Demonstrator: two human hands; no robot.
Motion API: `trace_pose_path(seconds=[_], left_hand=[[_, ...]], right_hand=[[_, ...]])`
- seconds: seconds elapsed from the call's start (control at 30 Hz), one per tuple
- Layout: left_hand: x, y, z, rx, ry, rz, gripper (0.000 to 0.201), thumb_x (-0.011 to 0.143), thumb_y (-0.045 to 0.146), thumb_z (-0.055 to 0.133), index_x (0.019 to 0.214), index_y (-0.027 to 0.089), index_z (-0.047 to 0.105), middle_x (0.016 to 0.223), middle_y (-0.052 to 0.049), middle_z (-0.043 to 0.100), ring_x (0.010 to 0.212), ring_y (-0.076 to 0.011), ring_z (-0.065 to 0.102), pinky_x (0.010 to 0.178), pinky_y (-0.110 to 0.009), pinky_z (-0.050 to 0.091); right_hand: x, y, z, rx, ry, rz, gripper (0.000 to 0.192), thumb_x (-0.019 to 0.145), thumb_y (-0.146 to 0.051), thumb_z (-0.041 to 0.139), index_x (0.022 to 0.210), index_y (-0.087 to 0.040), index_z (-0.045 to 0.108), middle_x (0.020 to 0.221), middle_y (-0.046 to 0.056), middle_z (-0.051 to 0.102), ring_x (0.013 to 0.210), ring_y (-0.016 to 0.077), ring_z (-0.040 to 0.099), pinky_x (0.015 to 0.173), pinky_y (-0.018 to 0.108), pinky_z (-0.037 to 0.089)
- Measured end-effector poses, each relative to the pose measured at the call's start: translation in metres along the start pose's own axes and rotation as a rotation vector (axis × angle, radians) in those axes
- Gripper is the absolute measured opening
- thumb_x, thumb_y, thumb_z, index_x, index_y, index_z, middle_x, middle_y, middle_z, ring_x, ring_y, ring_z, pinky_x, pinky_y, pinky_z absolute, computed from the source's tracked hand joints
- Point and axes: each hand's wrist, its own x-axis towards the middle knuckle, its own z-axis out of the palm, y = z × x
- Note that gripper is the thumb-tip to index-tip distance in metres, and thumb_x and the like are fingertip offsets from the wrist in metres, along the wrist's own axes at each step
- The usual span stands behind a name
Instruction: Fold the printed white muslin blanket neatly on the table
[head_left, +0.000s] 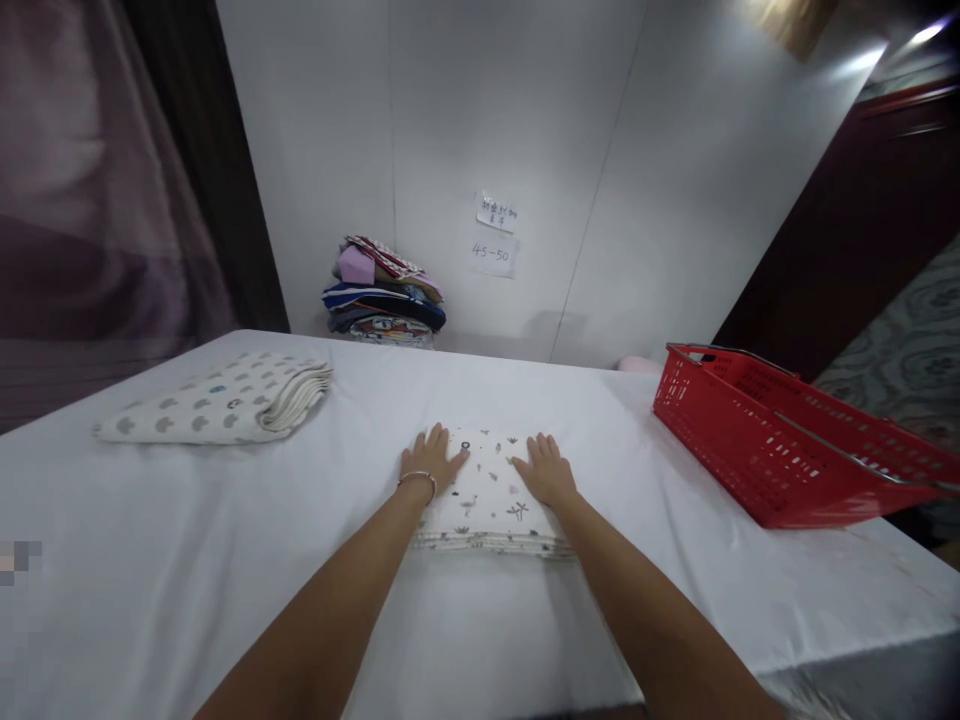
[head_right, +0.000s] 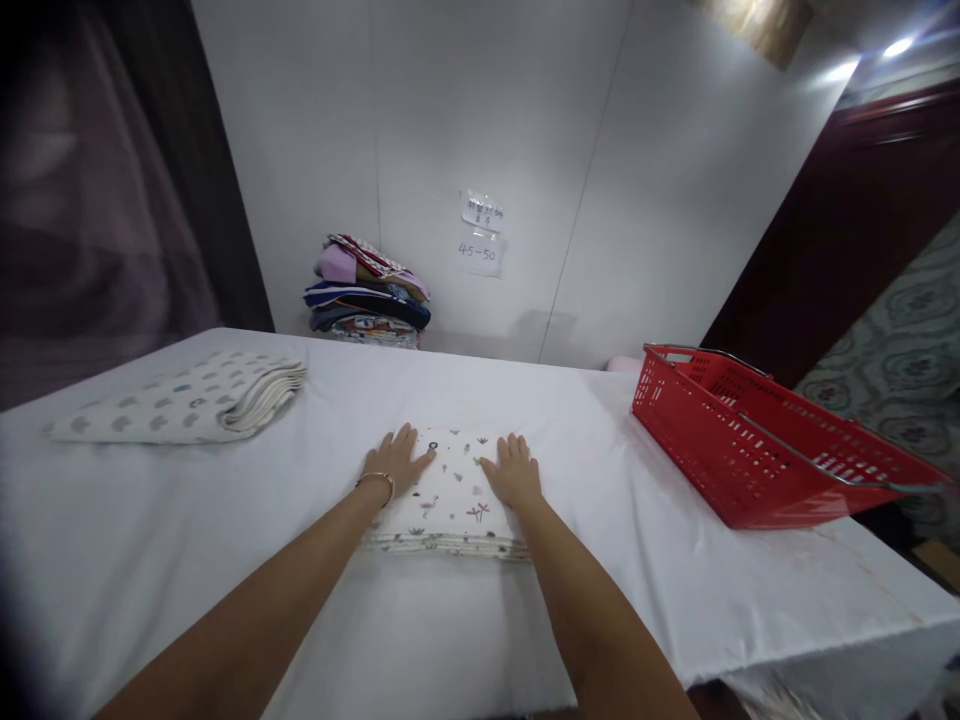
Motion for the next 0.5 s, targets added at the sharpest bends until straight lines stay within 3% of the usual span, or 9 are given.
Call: trace_pose_path(seconds=[0.33,0.5], left_hand=[[0.006,-0.012,0.009,-0.060,-0.021,0.004,0.077,0.076,0.066,0.018,0.139,0.023,0.019,0.147,0.003,0.004,0.131,-0.0311,0.018,0.103,-0.047,0.023],[0.011,-0.020,0.008,-0.080,-0.032,0.068,0.073,0.078,0.060,0.026,0.139,0.020,0.021,0.148,0.000,0.005,0.131,-0.0269,0.022,0.103,-0.039,0.024]], right_hand=[[0.002,0.002,0.004,0.000,0.017,-0.014,0.070,0.083,-0.063,0.017,0.139,-0.021,0.018,0.147,0.004,0.005,0.134,0.0219,-0.003,0.102,0.042,0.017],[0.002,0.003,0.003,0.003,0.014,-0.011,0.070,0.083,-0.063,0.016,0.139,-0.021,0.017,0.147,0.004,0.005,0.133,0.0220,-0.003,0.101,0.042,0.017]])
